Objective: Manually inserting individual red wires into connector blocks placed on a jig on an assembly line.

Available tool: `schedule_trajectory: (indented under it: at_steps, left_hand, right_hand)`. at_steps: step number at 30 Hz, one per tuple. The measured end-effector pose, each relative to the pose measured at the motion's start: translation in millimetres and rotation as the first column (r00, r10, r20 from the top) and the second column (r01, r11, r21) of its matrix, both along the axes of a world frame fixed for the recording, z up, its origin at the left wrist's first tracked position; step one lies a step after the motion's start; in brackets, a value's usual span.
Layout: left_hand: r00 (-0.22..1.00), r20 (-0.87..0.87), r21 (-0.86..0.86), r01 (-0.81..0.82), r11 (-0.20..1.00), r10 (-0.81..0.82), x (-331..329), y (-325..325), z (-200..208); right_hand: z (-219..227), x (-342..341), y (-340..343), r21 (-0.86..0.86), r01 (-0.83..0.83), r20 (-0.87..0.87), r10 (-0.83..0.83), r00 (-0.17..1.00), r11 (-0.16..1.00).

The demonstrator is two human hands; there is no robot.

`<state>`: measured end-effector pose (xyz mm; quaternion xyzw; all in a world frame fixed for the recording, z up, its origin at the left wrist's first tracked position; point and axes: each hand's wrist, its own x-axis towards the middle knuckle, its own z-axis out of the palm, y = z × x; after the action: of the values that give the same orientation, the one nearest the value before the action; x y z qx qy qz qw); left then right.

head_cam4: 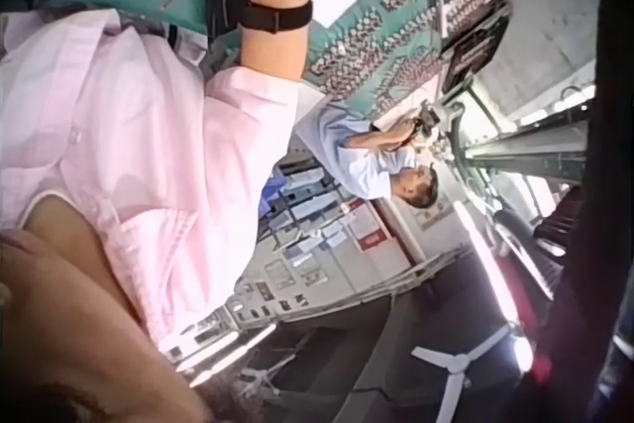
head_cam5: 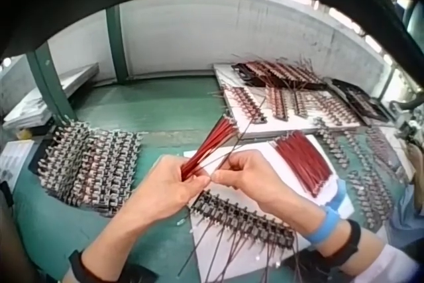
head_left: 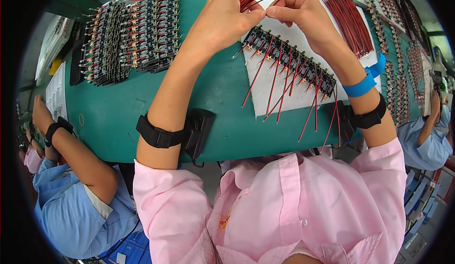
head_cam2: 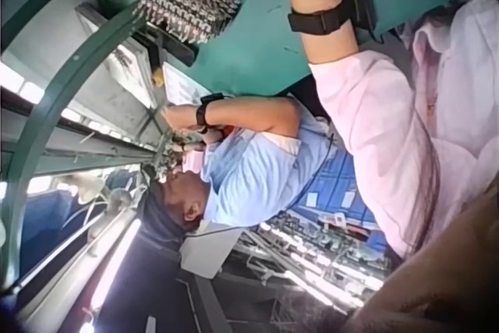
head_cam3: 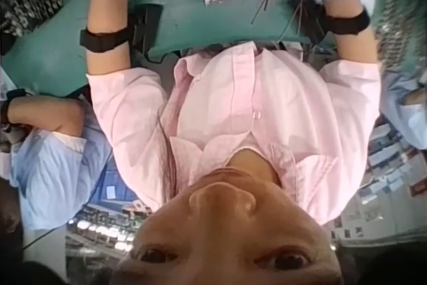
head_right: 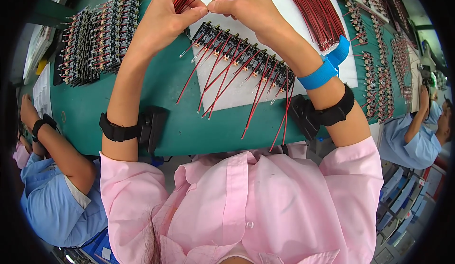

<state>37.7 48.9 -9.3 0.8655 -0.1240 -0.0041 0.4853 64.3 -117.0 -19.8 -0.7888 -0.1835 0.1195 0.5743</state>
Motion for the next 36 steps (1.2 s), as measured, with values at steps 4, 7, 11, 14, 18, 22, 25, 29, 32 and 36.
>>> schedule_trajectory:
  at_steps: [4,7,11,14,18,22,25,29,32,36]
  left_hand:
    - [1.000,-0.009,-0.037,-0.022,0.999,0.022,1,0,-2]
    - [1.000,-0.006,-0.031,-0.016,0.999,0.016,0,0,-4]
    - [1.000,-0.003,-0.036,-0.001,0.999,0.001,2,0,-4]
    - [1.000,-0.007,-0.038,0.003,0.999,-0.003,2,0,-4]
    - [1.000,-0.012,-0.022,0.003,1.000,-0.003,0,0,-2]
    - [1.000,-0.012,0.009,0.000,1.000,0.000,0,-1,-1]
    - [1.000,-0.021,0.024,-0.013,1.000,0.014,0,0,-2]
    - [0.999,0.033,-0.004,-0.041,0.999,0.042,0,1,-3]
    - [0.999,0.030,0.056,-0.034,0.998,0.033,0,1,0]
    - [0.997,0.062,0.057,-0.045,0.997,0.041,-1,1,-2]
  right_hand:
    - [0,0,0,0.015,0.001,-0.011,-0.001,1.000,1.000]
    - [-1,0,0,0.023,0.011,-0.001,-0.011,1.000,1.000]
    - [2,-2,1,0.002,0.017,0.017,-0.017,1.000,1.000]
    - [2,-2,1,0.014,0.025,0.010,-0.025,1.000,1.000]
    - [2,-1,1,0.007,0.009,0.005,-0.009,1.000,1.000]
    - [1,0,-1,-0.005,-0.008,0.010,0.008,1.000,1.000]
    - [1,-1,1,-0.011,-0.002,0.011,0.002,1.000,1.000]
    - [-4,0,2,-0.128,0.023,0.065,-0.014,0.998,0.991]
    - [-8,-1,3,-0.209,0.029,0.107,-0.007,0.994,0.977]
    - [-8,-5,6,-0.263,0.002,0.143,0.037,0.989,0.965]
